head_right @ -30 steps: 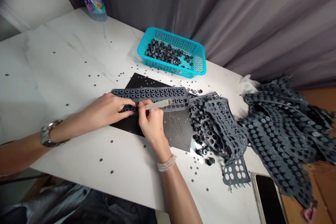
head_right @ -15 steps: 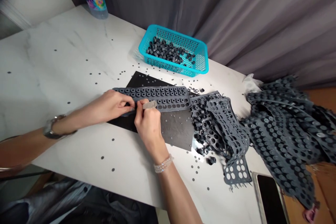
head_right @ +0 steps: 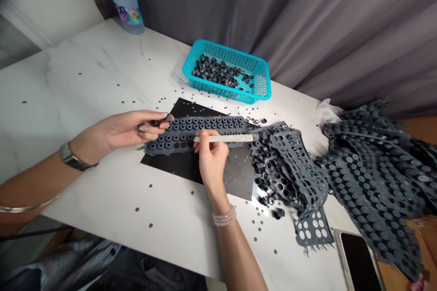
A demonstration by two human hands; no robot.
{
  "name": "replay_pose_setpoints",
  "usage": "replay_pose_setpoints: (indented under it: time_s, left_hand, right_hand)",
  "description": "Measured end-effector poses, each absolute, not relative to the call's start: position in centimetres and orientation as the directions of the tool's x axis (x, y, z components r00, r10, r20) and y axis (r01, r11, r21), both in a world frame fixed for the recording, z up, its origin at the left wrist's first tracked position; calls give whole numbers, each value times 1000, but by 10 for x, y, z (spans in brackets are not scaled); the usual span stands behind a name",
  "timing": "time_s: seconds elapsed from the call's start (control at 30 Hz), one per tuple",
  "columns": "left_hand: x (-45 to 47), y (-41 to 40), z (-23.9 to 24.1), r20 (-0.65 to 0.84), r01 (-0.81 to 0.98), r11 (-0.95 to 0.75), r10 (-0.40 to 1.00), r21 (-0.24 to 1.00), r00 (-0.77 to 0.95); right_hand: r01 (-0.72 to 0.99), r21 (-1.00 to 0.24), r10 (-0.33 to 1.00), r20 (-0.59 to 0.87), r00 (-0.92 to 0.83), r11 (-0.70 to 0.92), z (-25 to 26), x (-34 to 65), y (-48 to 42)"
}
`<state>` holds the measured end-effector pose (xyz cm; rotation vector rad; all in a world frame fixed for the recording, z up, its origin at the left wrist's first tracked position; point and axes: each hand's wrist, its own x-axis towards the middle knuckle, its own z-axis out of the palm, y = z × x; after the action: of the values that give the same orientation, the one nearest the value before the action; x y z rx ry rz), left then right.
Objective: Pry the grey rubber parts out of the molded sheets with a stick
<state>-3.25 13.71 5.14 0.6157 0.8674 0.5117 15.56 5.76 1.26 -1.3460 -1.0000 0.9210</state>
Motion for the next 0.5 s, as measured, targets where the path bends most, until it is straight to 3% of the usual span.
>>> replay_pose_setpoints:
  time_s: [0.17, 0.5]
  left_hand:
    - [-33, 136, 54, -553, -205, 739, 631, 641, 544]
    - [-31, 135, 61, -536, -203, 698, 675, 687, 507]
  right_hand:
    - [34, -999, 944, 36, 329, 26, 12, 155, 57]
    - [90, -995, 962, 62, 264, 40, 15, 146, 54]
